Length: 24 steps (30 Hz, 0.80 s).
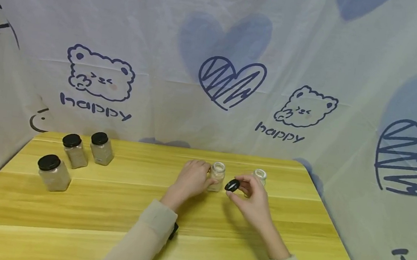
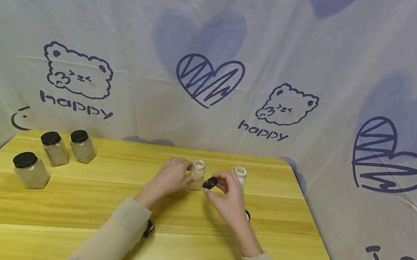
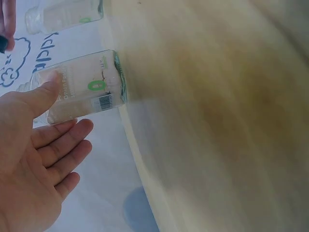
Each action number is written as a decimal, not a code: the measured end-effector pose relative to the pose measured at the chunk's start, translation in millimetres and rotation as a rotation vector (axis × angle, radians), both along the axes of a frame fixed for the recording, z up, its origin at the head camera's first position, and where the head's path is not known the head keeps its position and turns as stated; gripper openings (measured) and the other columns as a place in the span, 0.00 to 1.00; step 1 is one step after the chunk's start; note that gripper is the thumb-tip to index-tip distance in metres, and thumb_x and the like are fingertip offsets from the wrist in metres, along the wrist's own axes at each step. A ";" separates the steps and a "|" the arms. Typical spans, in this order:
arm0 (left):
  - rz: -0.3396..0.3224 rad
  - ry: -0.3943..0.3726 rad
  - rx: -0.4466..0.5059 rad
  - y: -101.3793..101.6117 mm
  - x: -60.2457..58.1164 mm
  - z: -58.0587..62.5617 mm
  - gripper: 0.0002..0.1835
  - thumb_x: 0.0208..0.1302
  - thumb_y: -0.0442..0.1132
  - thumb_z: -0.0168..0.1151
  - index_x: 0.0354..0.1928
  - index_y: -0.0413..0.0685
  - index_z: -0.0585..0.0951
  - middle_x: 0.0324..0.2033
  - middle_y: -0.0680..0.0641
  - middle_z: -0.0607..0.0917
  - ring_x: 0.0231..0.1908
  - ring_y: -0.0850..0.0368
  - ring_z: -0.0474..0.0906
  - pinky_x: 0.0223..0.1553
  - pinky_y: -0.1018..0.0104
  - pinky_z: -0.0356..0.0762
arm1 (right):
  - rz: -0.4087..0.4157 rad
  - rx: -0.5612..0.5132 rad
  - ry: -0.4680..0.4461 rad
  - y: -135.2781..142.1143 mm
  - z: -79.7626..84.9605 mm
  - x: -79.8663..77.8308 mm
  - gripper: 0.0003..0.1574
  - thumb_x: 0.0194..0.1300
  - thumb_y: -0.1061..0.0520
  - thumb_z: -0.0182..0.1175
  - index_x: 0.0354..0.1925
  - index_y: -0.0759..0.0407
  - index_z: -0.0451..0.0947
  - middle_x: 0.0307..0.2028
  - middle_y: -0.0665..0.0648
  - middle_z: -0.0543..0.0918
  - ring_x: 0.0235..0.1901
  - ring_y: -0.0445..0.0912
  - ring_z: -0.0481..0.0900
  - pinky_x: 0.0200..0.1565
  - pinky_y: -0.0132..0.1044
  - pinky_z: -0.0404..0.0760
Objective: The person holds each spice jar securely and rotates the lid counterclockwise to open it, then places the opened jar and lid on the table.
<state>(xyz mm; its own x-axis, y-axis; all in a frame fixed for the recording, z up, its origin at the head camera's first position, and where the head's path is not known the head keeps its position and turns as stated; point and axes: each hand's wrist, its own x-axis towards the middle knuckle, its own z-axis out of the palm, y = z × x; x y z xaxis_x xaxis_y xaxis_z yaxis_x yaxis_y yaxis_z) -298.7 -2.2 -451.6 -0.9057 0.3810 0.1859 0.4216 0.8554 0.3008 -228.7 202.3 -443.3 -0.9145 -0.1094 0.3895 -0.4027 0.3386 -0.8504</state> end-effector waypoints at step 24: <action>-0.047 -0.015 -0.103 29.1 -14.0 3.4 0.31 0.73 0.60 0.62 0.64 0.42 0.80 0.60 0.43 0.83 0.64 0.45 0.76 0.73 0.50 0.67 | 0.129 0.596 -0.036 13.8 -30.0 8.0 0.16 0.56 0.58 0.80 0.31 0.51 0.79 0.38 0.47 0.81 0.40 0.42 0.80 0.46 0.39 0.85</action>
